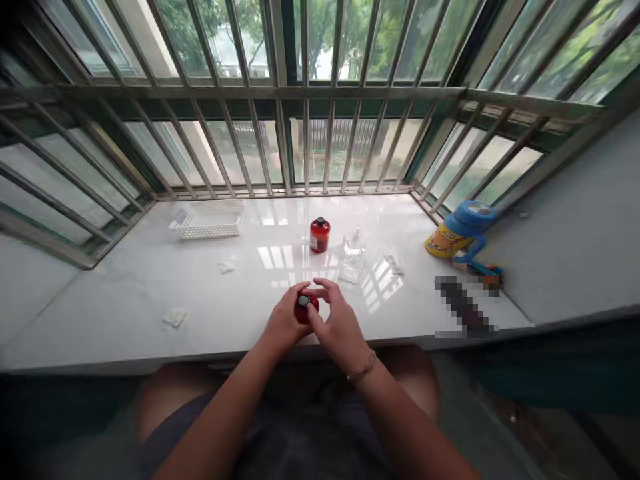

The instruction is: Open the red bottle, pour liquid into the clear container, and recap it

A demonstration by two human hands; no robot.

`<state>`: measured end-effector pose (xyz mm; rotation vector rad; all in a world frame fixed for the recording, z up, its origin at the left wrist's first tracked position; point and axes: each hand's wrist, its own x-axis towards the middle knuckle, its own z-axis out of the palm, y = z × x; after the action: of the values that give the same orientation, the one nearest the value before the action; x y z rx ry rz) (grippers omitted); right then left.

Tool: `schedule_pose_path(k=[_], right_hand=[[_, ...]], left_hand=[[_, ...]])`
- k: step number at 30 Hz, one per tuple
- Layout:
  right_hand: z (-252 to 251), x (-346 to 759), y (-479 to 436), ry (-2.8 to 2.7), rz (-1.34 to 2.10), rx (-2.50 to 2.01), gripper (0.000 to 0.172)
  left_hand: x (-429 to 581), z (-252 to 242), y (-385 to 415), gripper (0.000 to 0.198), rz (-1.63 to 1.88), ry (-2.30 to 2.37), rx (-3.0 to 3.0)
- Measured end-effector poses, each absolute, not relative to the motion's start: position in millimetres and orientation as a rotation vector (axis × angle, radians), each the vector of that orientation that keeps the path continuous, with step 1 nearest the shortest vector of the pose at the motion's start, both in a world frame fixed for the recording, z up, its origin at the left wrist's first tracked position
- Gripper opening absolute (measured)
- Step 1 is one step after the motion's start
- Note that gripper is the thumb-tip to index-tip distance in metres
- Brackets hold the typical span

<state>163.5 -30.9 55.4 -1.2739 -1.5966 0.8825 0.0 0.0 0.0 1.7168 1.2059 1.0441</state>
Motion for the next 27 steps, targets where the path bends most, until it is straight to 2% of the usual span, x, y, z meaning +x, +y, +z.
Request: schedule_pose_path(k=[8,27], right_hand=[[49.7,165.0,-28.7,-1.598,0.858,-1.245,0.064],[44.8,167.3,-38.3,-1.600,0.696,-1.299,0.055]], left_hand=[[-0.3,4.3,-0.2,0.081,1.072,1.178,1.761],[0.6,0.3,-1.4,0.083,1.101,1.154,1.730]])
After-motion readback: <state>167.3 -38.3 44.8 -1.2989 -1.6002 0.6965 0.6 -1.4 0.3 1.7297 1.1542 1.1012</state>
